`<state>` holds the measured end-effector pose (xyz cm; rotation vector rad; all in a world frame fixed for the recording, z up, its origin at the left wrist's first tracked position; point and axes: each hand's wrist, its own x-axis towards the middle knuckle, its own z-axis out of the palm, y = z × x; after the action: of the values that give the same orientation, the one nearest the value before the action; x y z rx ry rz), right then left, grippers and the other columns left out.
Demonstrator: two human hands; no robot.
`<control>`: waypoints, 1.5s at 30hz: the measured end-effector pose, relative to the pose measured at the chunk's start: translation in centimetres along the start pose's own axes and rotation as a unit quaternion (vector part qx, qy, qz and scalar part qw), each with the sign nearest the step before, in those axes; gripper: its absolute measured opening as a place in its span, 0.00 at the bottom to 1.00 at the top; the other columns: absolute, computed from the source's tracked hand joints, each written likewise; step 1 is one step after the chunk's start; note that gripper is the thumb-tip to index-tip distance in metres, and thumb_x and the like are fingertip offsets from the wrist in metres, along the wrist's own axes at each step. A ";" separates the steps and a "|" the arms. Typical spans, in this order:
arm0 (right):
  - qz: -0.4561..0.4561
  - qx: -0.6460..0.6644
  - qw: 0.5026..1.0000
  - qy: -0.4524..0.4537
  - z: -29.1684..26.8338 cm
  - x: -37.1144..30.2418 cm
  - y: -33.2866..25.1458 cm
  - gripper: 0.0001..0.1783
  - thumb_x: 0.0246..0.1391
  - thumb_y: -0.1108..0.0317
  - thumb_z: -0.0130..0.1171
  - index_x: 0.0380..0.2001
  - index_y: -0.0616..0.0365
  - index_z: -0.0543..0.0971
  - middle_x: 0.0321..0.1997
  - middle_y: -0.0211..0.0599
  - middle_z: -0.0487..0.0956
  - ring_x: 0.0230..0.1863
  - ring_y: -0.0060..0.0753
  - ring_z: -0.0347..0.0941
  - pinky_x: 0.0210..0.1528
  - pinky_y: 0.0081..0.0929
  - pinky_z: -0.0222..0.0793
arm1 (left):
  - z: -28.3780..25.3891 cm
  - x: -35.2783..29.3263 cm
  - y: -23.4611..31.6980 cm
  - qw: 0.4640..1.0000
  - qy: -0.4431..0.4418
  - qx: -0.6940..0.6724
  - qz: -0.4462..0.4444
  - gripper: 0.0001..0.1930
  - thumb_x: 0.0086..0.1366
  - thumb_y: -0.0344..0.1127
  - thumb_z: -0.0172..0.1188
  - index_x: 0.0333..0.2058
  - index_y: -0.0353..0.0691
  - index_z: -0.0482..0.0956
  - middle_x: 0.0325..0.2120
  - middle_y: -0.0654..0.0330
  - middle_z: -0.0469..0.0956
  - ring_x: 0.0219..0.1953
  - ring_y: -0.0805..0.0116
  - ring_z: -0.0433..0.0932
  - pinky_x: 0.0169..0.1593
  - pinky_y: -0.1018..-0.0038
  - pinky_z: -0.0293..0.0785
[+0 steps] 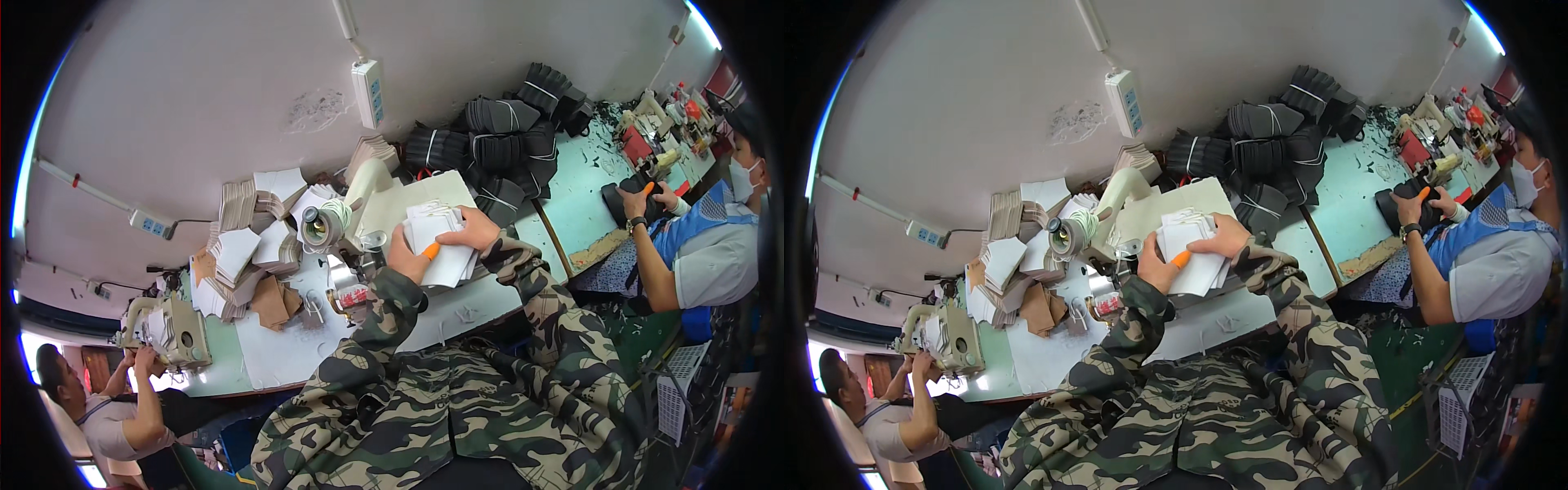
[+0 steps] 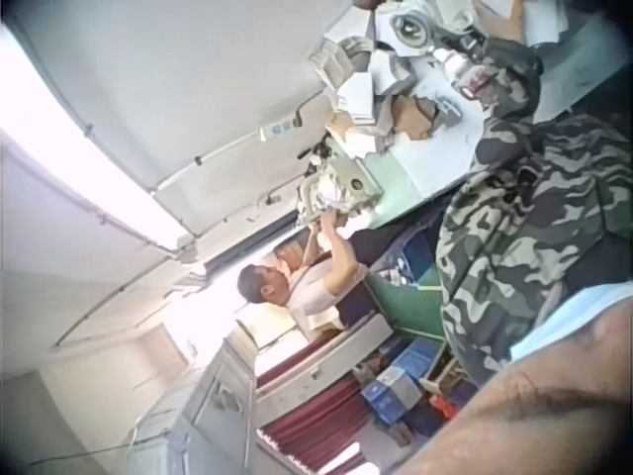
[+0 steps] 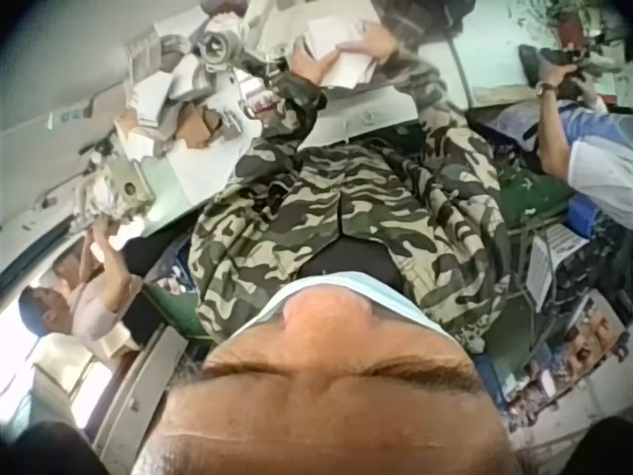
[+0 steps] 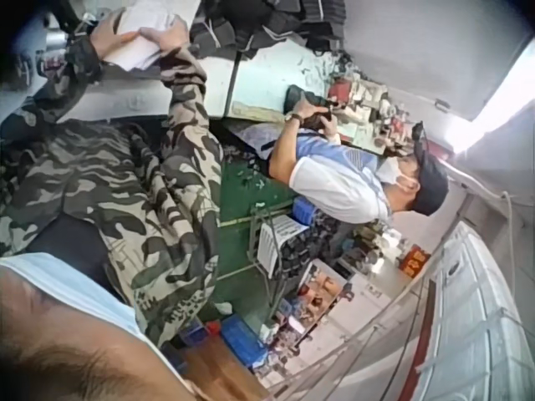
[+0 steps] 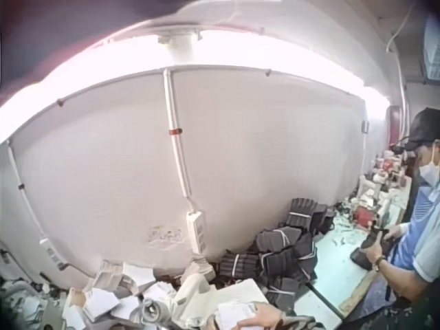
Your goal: Stitching various shoe components together using an industrial sewing machine.
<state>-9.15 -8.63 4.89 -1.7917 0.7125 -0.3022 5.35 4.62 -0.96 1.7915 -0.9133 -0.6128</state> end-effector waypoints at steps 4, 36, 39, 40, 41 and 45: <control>-0.010 0.111 0.992 -0.054 0.0 0.0 0.7 0.35 0.36 0.65 0.72 0.49 0.67 0.71 0.44 0.41 0.77 0.41 0.28 0.74 0.46 0.26 0.70 | 0.0 0.3 -0.6 0.983 -0.085 -0.163 -0.009 0.48 0.47 0.34 0.71 0.60 0.25 0.47 0.56 0.39 0.60 0.58 0.53 0.64 0.61 0.68 0.59; -0.087 -0.314 0.945 -0.008 -1.1 -0.8 -4.0 0.39 0.34 0.54 0.67 0.50 0.61 0.68 0.41 0.49 0.78 0.43 0.51 0.74 0.44 0.40 0.69 | -1.4 0.7 3.2 0.982 -0.052 -0.128 0.127 0.53 0.47 0.33 0.72 0.64 0.38 0.41 0.62 0.42 0.50 0.62 0.55 0.56 0.60 0.66 0.60; -0.230 -0.478 0.845 0.071 -0.7 -0.8 -4.6 0.41 0.31 0.51 0.70 0.51 0.58 0.69 0.32 0.50 0.76 0.35 0.50 0.74 0.39 0.38 0.68 | -1.1 2.5 1.0 0.973 0.049 -0.223 0.046 0.35 0.63 0.33 0.56 0.63 0.33 0.46 0.59 0.42 0.58 0.61 0.56 0.60 0.62 0.69 0.56; -0.226 -0.479 0.845 0.071 -0.7 -0.5 -4.5 0.41 0.31 0.51 0.70 0.51 0.58 0.69 0.32 0.50 0.76 0.35 0.50 0.74 0.39 0.38 0.68 | -0.7 2.8 1.2 0.972 0.045 -0.225 0.044 0.35 0.63 0.33 0.56 0.63 0.33 0.46 0.59 0.42 0.58 0.61 0.56 0.60 0.62 0.69 0.56; -0.166 -0.494 0.853 0.023 -0.9 0.0 -4.5 0.42 0.32 0.50 0.69 0.51 0.59 0.68 0.35 0.49 0.76 0.37 0.49 0.73 0.41 0.39 0.67 | -0.3 3.1 1.5 0.968 0.042 -0.233 0.079 0.33 0.65 0.35 0.54 0.62 0.33 0.47 0.59 0.42 0.59 0.61 0.56 0.59 0.62 0.69 0.56; -0.156 -0.454 0.877 0.023 -0.7 0.2 -4.7 0.40 0.32 0.49 0.68 0.48 0.59 0.68 0.39 0.43 0.76 0.41 0.45 0.73 0.45 0.40 0.64 | -0.1 5.7 -0.3 0.940 0.062 -0.333 0.052 0.27 0.67 0.35 0.50 0.61 0.33 0.53 0.58 0.46 0.61 0.60 0.59 0.61 0.61 0.71 0.56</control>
<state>-7.86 -8.42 9.46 -2.8232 0.6348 -0.2340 8.90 0.09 -1.25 1.1496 -0.6074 -0.6371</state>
